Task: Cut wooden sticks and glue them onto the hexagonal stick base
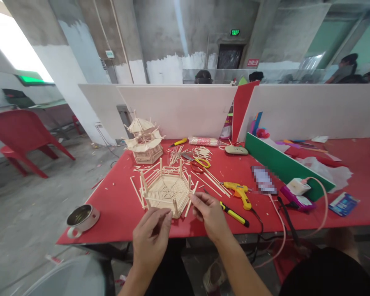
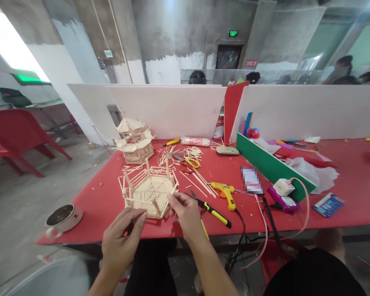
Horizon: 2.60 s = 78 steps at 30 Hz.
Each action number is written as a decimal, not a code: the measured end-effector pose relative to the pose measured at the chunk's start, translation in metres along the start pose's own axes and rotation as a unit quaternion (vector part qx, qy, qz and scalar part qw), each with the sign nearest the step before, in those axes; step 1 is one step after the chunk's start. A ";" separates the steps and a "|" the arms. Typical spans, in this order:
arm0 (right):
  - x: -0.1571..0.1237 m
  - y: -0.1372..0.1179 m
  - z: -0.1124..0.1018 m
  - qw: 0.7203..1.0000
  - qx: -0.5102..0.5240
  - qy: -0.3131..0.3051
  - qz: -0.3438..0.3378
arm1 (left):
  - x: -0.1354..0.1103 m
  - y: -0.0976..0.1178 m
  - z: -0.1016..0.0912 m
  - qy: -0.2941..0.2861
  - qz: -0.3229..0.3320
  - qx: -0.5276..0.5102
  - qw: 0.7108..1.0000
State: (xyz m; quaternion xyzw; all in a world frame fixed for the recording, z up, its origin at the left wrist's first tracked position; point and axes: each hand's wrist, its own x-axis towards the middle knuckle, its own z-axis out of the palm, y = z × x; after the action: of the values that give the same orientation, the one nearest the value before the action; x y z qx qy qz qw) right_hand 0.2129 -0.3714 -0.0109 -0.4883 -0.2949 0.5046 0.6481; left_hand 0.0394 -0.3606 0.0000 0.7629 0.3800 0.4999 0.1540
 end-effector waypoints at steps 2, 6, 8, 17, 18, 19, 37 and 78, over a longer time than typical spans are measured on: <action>0.004 -0.007 -0.002 1.000 -0.014 -0.009 -0.005 | -0.002 -0.004 -0.005 0.035 -0.007 0.012 0.999; 0.015 -0.021 0.005 0.994 -0.078 -0.071 -0.009 | -0.002 -0.018 -0.016 0.124 -0.059 0.027 0.990; 0.022 -0.028 0.014 0.982 -0.144 -0.111 -0.044 | 0.001 -0.027 -0.020 0.148 -0.095 0.011 0.984; 0.075 -0.064 0.062 0.863 -0.378 -0.331 -0.050 | -0.011 -0.045 -0.005 0.077 -0.375 -0.238 0.893; 0.080 -0.064 0.066 0.841 -0.394 -0.369 -0.033 | -0.013 -0.044 -0.002 0.052 -0.405 -0.275 0.870; 0.084 -0.064 0.069 0.821 -0.409 -0.397 -0.016 | -0.013 -0.043 0.001 0.034 -0.430 -0.311 0.847; 0.086 -0.058 0.085 0.744 -0.486 -0.459 -0.023 | -0.001 -0.047 0.012 0.047 -0.431 -0.459 0.776; 0.119 -0.017 0.126 0.906 -0.294 -0.272 0.140 | 0.026 -0.092 -0.011 0.161 -0.400 -0.375 0.821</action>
State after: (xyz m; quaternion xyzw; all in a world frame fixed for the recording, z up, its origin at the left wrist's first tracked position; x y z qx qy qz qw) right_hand 0.1465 -0.2168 0.0357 -0.5368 -0.5229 0.5939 0.2929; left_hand -0.0035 -0.2821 -0.0349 0.3365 0.4544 0.6137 0.5511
